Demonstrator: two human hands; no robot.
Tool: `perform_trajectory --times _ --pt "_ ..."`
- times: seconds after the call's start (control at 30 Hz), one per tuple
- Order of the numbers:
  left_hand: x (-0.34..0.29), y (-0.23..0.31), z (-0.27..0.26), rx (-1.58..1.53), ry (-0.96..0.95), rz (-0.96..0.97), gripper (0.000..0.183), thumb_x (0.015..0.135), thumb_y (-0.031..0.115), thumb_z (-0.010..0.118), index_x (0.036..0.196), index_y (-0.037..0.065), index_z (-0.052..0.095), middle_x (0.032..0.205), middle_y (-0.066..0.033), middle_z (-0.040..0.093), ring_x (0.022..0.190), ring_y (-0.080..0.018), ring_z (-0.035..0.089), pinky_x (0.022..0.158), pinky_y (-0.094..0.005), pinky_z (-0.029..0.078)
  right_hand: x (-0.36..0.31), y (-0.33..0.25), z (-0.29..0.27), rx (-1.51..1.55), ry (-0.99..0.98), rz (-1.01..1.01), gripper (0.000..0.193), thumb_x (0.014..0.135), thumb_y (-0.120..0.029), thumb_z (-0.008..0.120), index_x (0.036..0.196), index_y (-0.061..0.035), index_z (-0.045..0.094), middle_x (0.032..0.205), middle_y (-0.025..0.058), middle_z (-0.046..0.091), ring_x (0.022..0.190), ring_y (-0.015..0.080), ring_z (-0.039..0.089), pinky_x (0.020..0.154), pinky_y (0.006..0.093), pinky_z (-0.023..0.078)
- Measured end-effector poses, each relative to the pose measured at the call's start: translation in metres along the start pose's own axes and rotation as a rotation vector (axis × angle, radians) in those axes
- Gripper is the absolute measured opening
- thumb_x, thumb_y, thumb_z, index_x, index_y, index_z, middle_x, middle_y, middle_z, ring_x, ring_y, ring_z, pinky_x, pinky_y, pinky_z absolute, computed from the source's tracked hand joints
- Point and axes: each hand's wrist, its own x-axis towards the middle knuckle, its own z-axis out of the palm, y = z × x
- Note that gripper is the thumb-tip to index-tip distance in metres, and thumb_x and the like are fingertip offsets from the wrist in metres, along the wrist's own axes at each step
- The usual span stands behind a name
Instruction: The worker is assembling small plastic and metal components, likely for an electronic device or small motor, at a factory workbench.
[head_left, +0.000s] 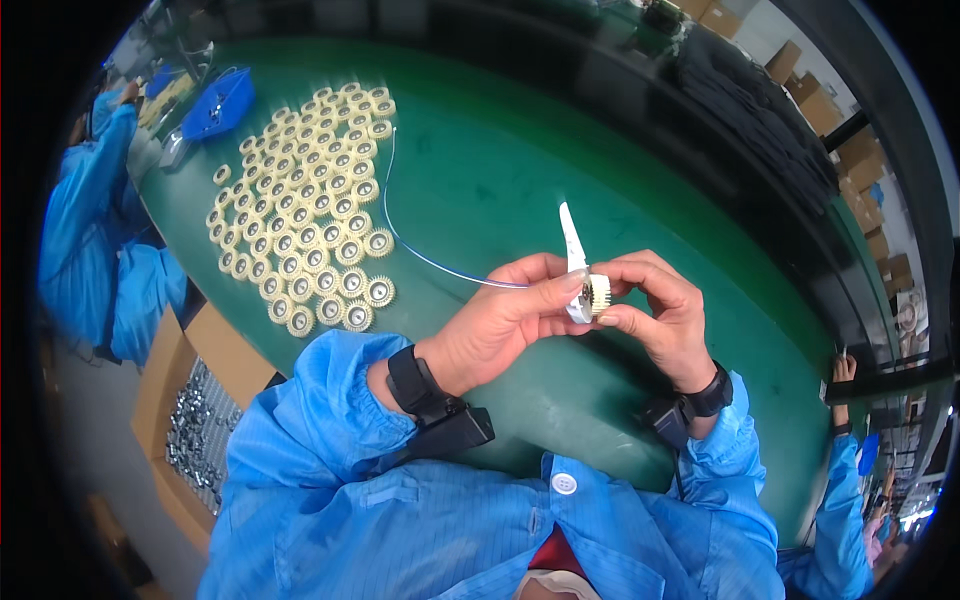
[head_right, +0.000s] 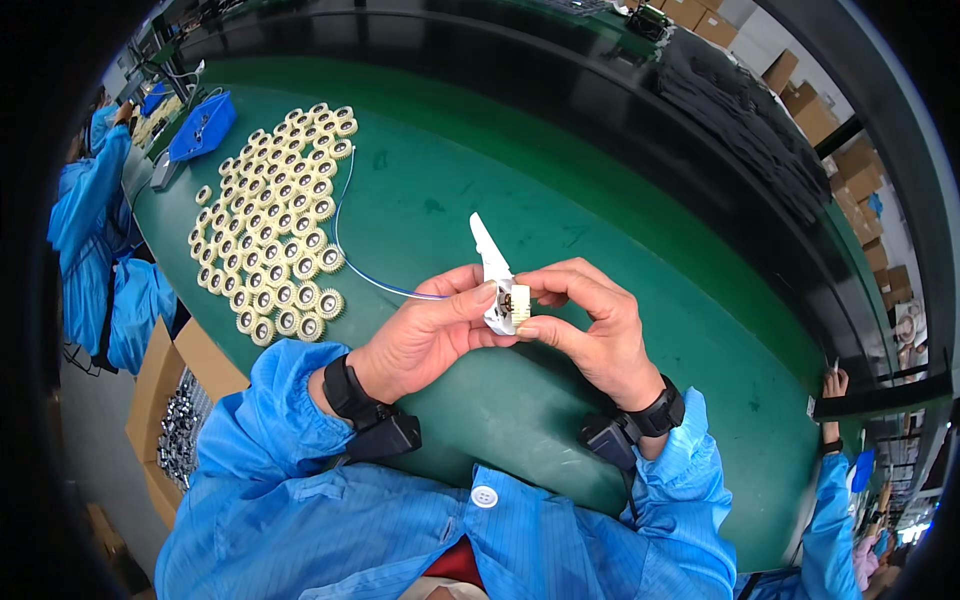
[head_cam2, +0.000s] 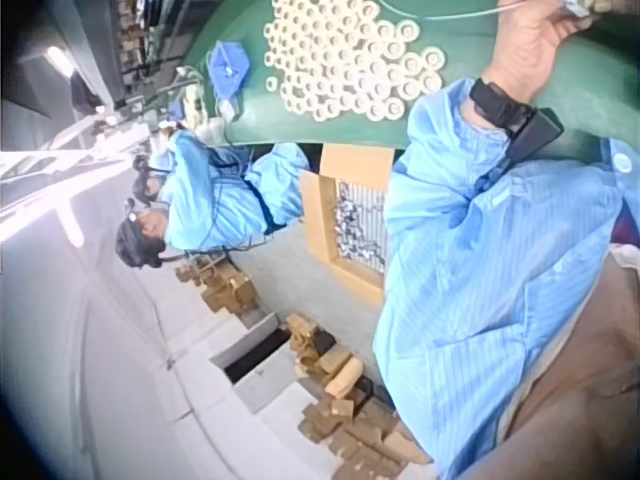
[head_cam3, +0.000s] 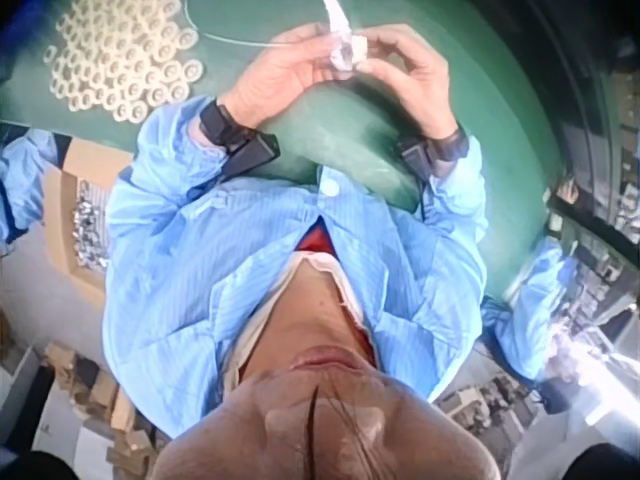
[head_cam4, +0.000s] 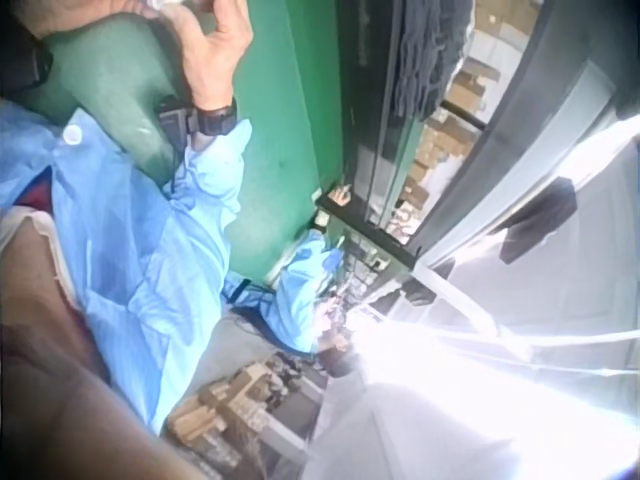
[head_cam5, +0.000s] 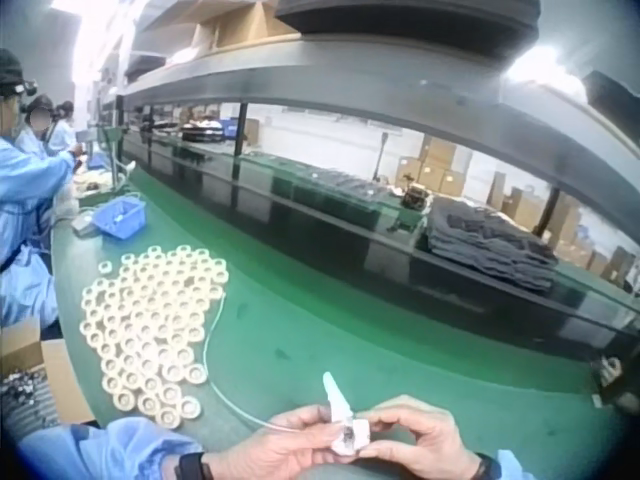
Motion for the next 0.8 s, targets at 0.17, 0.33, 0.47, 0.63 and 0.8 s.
perform_trajectory --times 0.17,0.33,0.47,0.63,0.8 --pt "0.0 0.001 -0.001 0.046 0.026 0.001 0.03 0.095 0.023 0.056 0.116 0.001 0.054 0.109 -0.0082 0.062 0.1 -0.0152 0.06 0.09 -0.031 0.049 0.001 0.0 0.002 -0.041 0.007 -0.003 0.033 0.074 -0.012 0.078 0.105 -0.0024 0.069 0.095 0.0077 0.065 0.086 0.0166 0.061 0.078 0.0288 0.05" --pt "0.0 0.005 -0.001 0.162 0.052 -0.006 0.032 0.094 0.023 0.057 0.117 0.001 0.054 0.111 -0.0088 0.061 0.102 -0.0163 0.06 0.091 -0.0323 0.048 -0.002 -0.009 0.008 -0.132 0.07 0.076 0.032 0.073 -0.008 0.078 0.104 -0.0016 0.07 0.094 0.0087 0.066 0.082 0.0147 0.061 0.076 0.0269 0.05" --pt "0.002 0.004 0.002 0.101 0.048 0.025 0.032 0.09 0.025 0.064 0.111 0.001 0.056 0.105 -0.008 0.062 0.094 -0.0141 0.06 0.087 -0.0301 0.049 -0.002 -0.006 0.007 0.057 0.108 0.162 0.034 0.073 -0.006 0.078 0.105 -0.0003 0.069 0.092 0.0084 0.066 0.08 0.0132 0.06 0.074 0.0259 0.05" --pt "0.002 0.005 0.002 0.076 0.059 0.026 0.031 0.091 0.023 0.063 0.112 0.002 0.056 0.105 -0.0079 0.063 0.094 -0.0143 0.061 0.087 -0.0294 0.049 0.004 -0.001 0.006 0.081 0.101 0.095 0.029 0.072 -0.007 0.078 0.098 0.0011 0.068 0.086 0.0058 0.064 0.077 0.0128 0.059 0.072 0.0261 0.049" --pt "-0.005 -0.001 -0.004 0.053 0.006 -0.011 0.028 0.092 0.015 0.059 0.117 0.002 0.055 0.109 -0.0073 0.062 0.098 -0.0156 0.061 0.085 -0.0311 0.052 0.0 -0.012 0.007 -0.254 0.051 -0.08 0.026 0.068 -0.009 0.08 0.088 0.0006 0.066 0.087 0.0105 0.066 0.077 0.02 0.064 0.068 0.0298 0.052"
